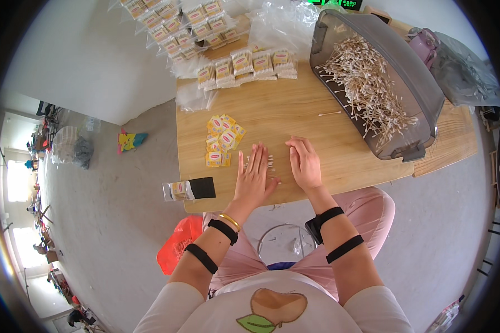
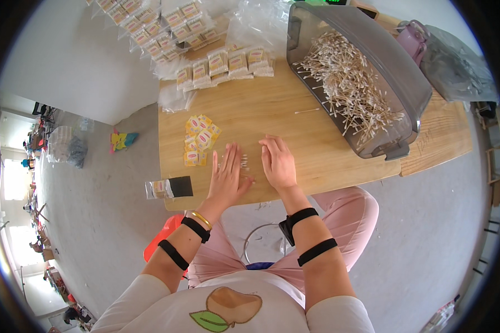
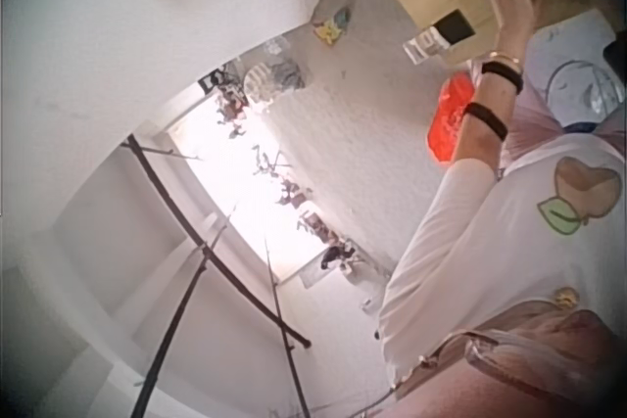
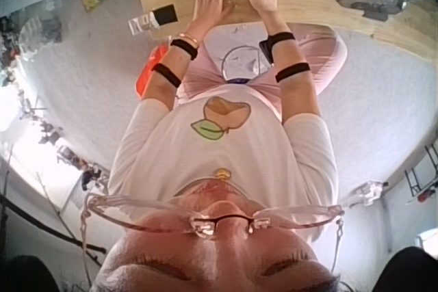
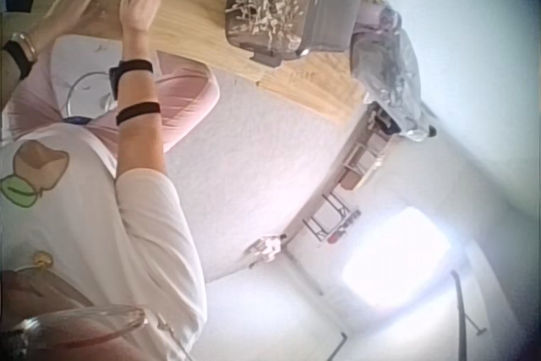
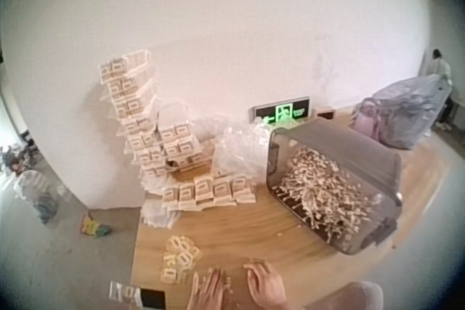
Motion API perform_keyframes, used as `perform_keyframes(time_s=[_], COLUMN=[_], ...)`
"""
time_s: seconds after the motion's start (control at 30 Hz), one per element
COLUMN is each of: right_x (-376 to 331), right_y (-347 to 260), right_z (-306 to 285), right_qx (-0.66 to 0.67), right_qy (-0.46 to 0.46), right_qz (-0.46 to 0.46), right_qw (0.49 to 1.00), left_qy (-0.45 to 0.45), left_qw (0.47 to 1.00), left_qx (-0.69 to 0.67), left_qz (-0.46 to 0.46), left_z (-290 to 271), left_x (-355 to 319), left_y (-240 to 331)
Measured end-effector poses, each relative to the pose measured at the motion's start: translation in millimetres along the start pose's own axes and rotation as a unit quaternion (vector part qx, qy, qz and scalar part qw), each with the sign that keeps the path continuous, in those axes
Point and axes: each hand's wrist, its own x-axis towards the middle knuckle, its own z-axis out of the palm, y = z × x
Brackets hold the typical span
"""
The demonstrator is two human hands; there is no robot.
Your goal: Counting and bundling small white sticks before placing them into a plastic bag with a label.
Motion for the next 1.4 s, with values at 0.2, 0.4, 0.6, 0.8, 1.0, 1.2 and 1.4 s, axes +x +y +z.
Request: perform_keyframes(time_s=[0.2,0.4,0.6,0.8,1.0,1.2,1.4], right_x=[-0.3,-0.6,-0.9,-2.2,-2.1,-18.5,-25.2], right_y=[0.1,1.6,2.0,2.3,1.3,-18.0,-35.4], right_z=[1.1,0.1,1.9,0.0,0.7,20.6,50.4], right_qx=[-0.003,0.001,-0.007,0.015,0.039,0.12,0.146], right_qy=[0.006,0.003,0.008,-0.001,-0.01,-0.012,-0.036], right_qz=[-0.01,0.004,-0.011,0.009,0.01,0.034,0.057], right_qw=[1.0,1.0,1.0,1.0,0.999,0.992,0.987], left_qy=[0.013,-0.009,-0.002,0.036,0.087,0.103,0.079], left_qw=[1.0,1.0,1.0,0.994,0.988,0.985,0.988], left_qx=[0.004,-0.001,-0.027,-0.102,-0.127,-0.114,-0.116], left_qz=[-0.012,-0.017,-0.005,0.014,-0.023,-0.084,-0.06], left_z=[10.1,6.0,-1.7,-7.2,-4.2,-6.9,-2.2], left_x=[2.3,-9.6,-11.1,-5.1,-6.1,-43.4,-42.0], left_y=[-10.0,-7.1,-8.3,-13.2,-14.9,-43.7,-33.1])
